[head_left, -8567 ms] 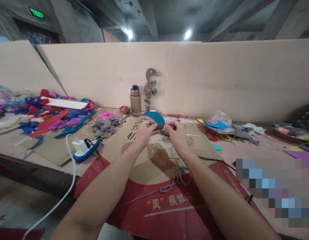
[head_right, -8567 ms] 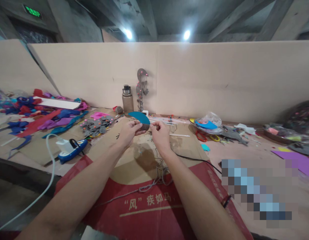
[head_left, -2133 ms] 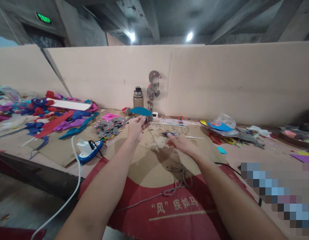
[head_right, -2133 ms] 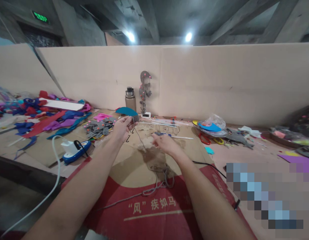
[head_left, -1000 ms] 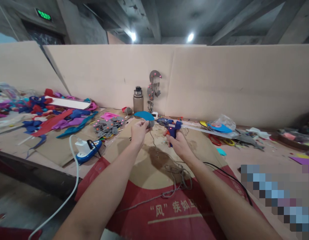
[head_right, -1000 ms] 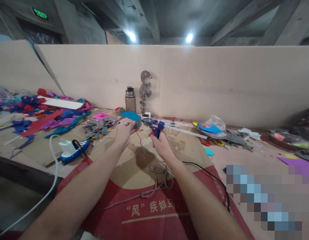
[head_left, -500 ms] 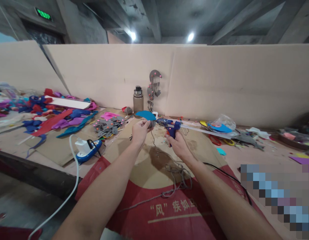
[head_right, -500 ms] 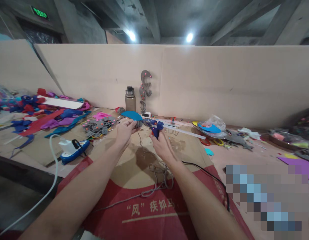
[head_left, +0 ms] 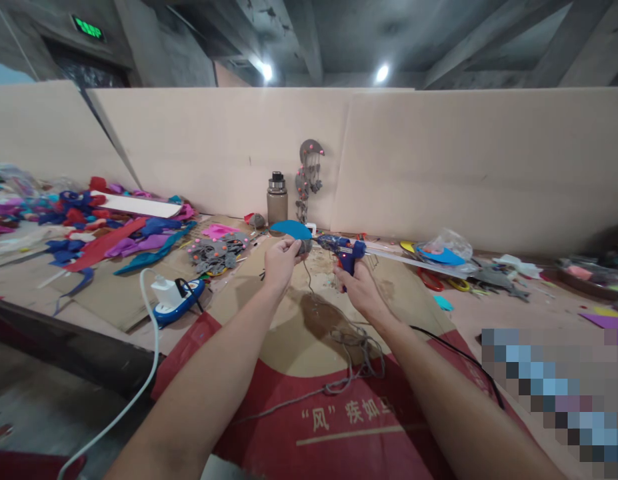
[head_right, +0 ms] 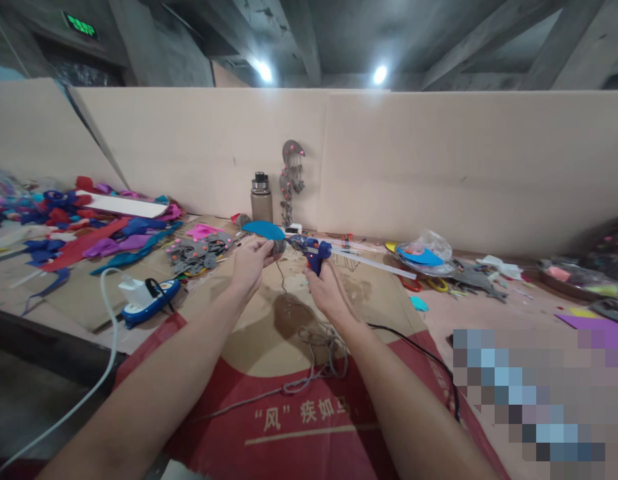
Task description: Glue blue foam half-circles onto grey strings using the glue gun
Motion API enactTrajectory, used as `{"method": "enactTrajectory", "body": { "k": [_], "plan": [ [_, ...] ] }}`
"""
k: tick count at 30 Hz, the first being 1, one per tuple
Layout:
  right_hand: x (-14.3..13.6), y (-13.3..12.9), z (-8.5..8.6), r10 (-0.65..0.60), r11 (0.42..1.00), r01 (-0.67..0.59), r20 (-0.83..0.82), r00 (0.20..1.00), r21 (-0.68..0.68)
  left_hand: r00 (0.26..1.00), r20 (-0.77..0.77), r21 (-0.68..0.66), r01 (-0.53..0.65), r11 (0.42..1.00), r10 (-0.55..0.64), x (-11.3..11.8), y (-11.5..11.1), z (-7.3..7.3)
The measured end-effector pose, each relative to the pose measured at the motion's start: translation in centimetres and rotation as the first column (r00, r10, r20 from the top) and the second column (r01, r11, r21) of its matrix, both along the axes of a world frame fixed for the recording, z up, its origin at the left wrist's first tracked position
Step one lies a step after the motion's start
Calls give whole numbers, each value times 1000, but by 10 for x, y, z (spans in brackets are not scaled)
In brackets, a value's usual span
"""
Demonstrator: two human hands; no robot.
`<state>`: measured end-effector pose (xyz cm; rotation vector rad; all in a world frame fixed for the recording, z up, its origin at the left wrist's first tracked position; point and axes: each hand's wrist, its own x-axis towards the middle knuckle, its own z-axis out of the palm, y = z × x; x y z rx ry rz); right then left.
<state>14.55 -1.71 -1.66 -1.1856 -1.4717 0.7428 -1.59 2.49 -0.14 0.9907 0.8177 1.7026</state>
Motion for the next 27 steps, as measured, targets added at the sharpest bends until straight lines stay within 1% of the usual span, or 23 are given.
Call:
{"method": "enactTrajectory", "body": {
  "k": [4,7,9,10,11,13,14,16,18,20,22,23,24,25,26,27],
  "plan": [
    [1,0,3,-14,999,11,-70,997,-39,999,20,-25,27,999,-26,0,0,1],
    [8,5,3,-37,994,28,-86,996,-103,996,64,-50,68,996,-64,1,1,0],
    [16,12,0,-66,981,62,-20,998,-184,992,87,-68,98,993,-92,2,2,-2],
    [20,17,-1,-97,966,110,70,993,-233,990,95,-75,109,991,-102,3,2,-2],
    [24,22,-3,-131,944,181,192,973,-274,989,101,-78,120,990,-112,3,2,-3],
    [32,31,-7,-172,891,328,436,883,-313,986,104,-68,136,988,-129,5,1,-3],
    [36,34,-9,-175,871,378,519,836,-315,986,99,-59,143,988,-136,6,0,-3],
    [41,39,-14,-176,845,432,599,781,-315,987,75,-43,148,988,-145,7,-2,-3],
    [45,40,-20,-213,826,494,663,718,-270,990,38,-29,140,990,-139,9,-3,-2],
    [47,38,-25,-261,811,552,725,637,-193,993,-6,-13,119,993,-119,10,-4,-2],
    [48,34,-27,-343,814,577,747,570,-67,994,-65,21,88,996,-86,10,-5,-3],
    [47,32,-26,-392,823,568,724,567,1,992,-107,47,71,996,-66,10,-5,-4],
    [45,29,-23,-440,836,545,677,590,69,987,-156,79,54,995,-41,10,-6,-4],
    [40,26,-19,-469,855,503,602,646,125,978,-209,111,36,993,-12,10,-6,-5],
    [34,24,-15,-461,881,445,499,734,159,964,-266,144,16,990,23,10,-7,-5],
    [26,21,-10,-398,917,364,365,842,162,942,-329,178,-10,984,69,10,-8,-5]
  ]
}}
